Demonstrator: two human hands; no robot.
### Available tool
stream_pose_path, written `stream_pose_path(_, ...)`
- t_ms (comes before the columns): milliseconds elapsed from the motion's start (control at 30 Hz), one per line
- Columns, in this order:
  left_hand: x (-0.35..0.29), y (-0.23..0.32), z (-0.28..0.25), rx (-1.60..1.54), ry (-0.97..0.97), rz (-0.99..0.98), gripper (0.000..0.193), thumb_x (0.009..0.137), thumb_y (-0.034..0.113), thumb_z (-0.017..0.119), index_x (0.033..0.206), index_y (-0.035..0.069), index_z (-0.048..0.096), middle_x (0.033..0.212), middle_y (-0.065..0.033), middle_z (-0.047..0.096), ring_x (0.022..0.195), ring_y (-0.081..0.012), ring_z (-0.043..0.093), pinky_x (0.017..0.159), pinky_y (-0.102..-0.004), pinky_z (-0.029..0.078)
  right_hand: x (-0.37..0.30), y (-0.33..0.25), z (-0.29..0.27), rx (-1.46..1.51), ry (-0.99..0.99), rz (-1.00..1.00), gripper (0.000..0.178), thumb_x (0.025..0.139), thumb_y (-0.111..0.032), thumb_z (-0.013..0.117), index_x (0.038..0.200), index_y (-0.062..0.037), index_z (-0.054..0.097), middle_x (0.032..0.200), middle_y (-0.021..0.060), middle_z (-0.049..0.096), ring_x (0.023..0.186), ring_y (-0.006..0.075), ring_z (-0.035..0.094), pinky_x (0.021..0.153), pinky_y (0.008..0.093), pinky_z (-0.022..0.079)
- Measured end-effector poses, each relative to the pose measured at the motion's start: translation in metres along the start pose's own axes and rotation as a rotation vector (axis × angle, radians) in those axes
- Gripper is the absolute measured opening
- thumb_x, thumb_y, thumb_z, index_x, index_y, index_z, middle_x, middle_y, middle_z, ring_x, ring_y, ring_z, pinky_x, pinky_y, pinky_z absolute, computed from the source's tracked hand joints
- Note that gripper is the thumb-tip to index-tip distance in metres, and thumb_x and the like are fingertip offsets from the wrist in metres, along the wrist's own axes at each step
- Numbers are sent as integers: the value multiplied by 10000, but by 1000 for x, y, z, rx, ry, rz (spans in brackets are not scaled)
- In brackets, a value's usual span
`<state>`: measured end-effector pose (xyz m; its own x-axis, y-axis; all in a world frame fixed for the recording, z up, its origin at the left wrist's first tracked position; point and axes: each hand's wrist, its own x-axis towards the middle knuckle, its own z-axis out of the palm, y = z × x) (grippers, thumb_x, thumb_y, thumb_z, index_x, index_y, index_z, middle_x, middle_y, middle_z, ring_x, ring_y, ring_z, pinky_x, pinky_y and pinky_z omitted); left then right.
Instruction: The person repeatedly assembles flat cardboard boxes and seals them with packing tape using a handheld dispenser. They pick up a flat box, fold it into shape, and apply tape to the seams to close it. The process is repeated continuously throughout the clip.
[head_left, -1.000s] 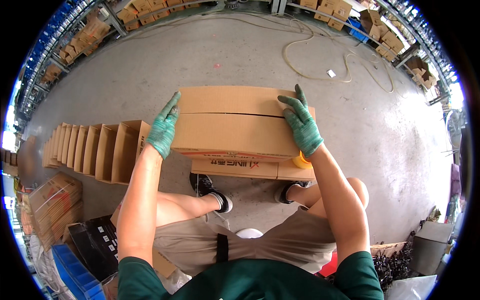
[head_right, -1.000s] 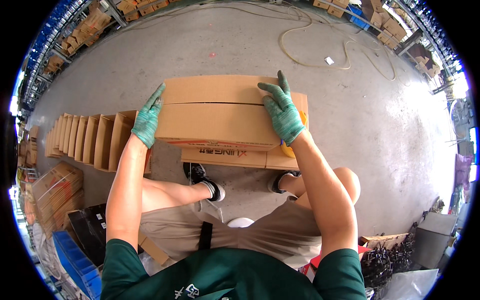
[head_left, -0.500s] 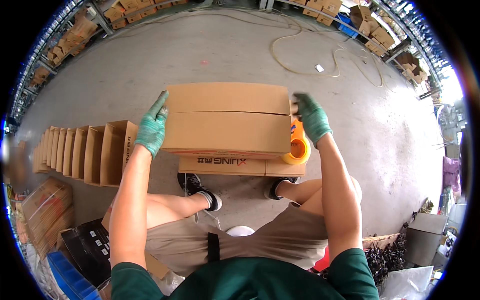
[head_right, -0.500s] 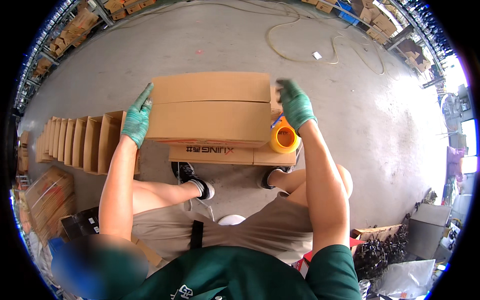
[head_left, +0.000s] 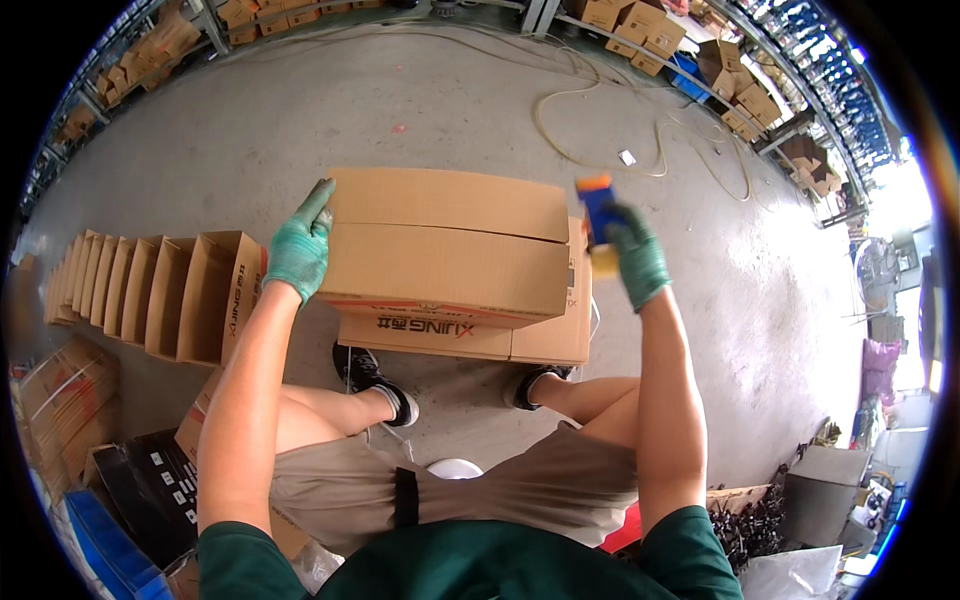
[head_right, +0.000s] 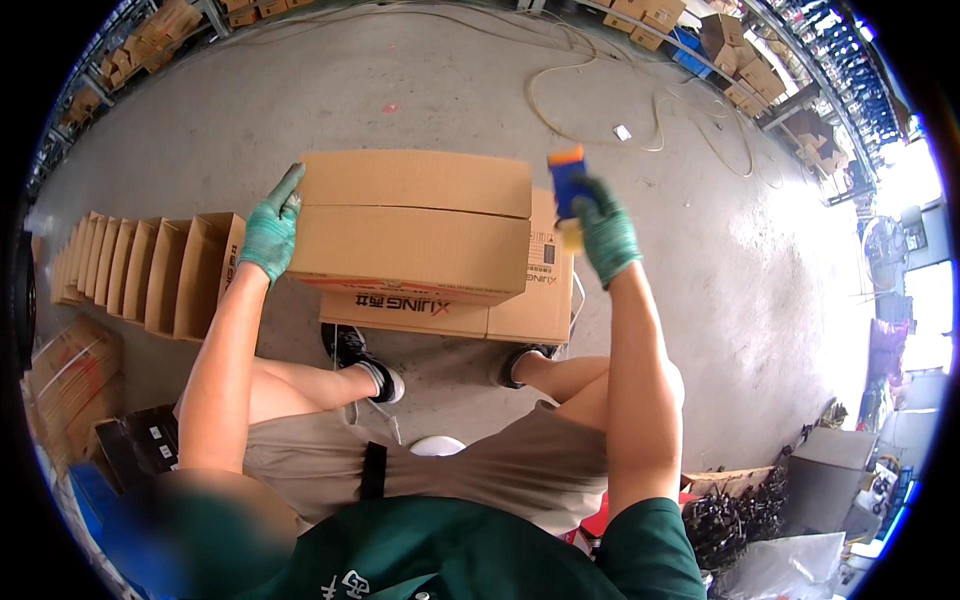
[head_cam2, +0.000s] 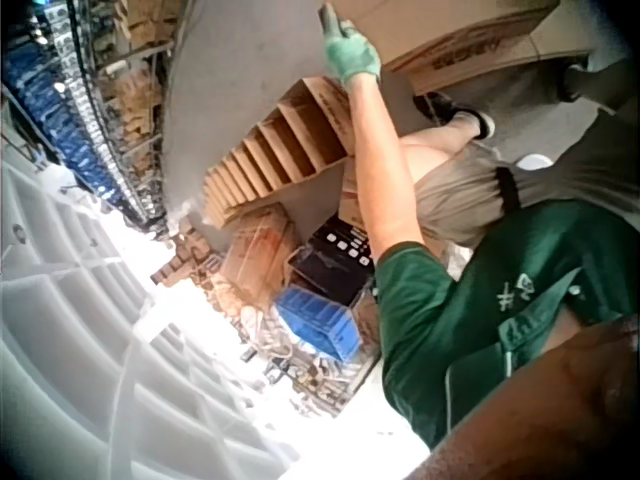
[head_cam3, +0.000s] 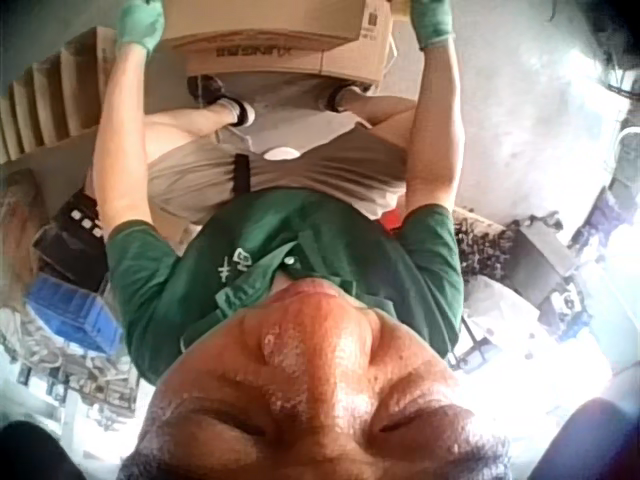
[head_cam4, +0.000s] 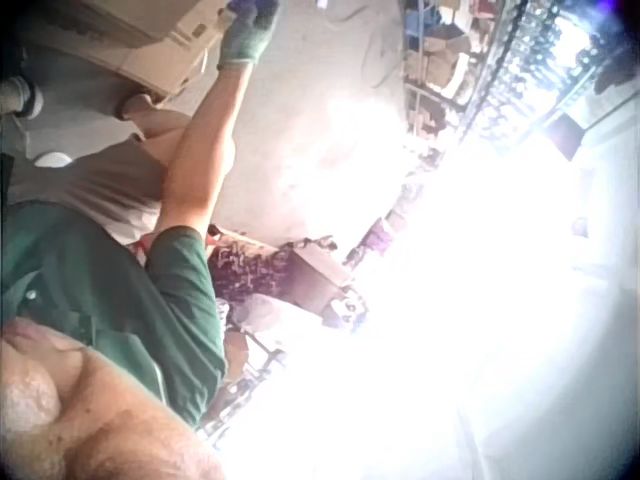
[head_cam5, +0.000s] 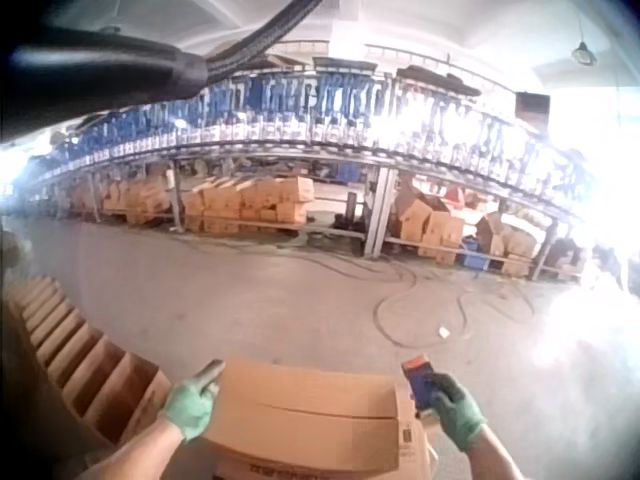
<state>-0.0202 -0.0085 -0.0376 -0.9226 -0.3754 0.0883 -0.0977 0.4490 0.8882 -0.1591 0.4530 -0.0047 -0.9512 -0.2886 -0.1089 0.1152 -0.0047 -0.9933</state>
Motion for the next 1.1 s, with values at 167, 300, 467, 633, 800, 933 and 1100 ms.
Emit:
stream_pose_path(167,3,2,3,64,2,-24,387,1045,101,498,1426,143,555,1529,-109,478,1389,-233,481,1150,-312,396,-6,-118,52,178,-39,-253,491,889,-233,556,1297,37,602,1142,163,674,1035,231,668,953,341,542)
stream_pose_path(300,-3,25,5,177,8,-12,380,1045,112,501,1419,139,562,1518,-112,491,1385,-244,486,1151,-317,396,3,-112,79,-97,-351,-169,407,908,-286,638,1148,40,680,1018,110,694,913,179,644,866,314,534)
stream_pose_path(467,-4,25,3,123,25,-28,372,1045,128,507,1412,134,567,1516,-114,492,1381,-247,491,1143,-323,407,6,-102,89,-299,-394,-100,403,917,-356,672,1078,13,696,923,59,670,872,141,607,832,298,510)
stream_pose_path(633,-11,51,-1,476,74,152,386,1016,110,520,1400,117,563,1484,-141,516,1322,-313,525,1106,-379,442,11,-100,68,-386,-481,-30,435,934,-449,659,997,-19,684,861,23,615,824,102,551,776,267,474)
stream_pose_path(800,-34,108,25,140,137,149,243,1030,258,531,1187,94,616,1089,-112,656,866,-251,678,682,-361,567,10,-88,68,-201,-391,3,467,888,-477,716,907,-19,626,799,-11,571,772,76,515,698,262,445)
stream_pose_path(933,-61,150,60,-801,-287,-597,475,1036,552,450,1065,104,601,891,-41,651,658,-150,662,448,-273,495,15,-92,64,-229,-494,-10,414,901,-456,705,886,-49,626,794,-21,564,758,72,509,690,257,441)
stream_pose_path(1100,-65,167,92,-839,-209,-549,393,1061,469,449,1080,105,594,876,-37,644,709,-158,671,498,-278,512,17,-91,64,-231,-508,-18,389,906,-452,701,878,-71,630,795,-33,559,755,68,503,683,255,435)
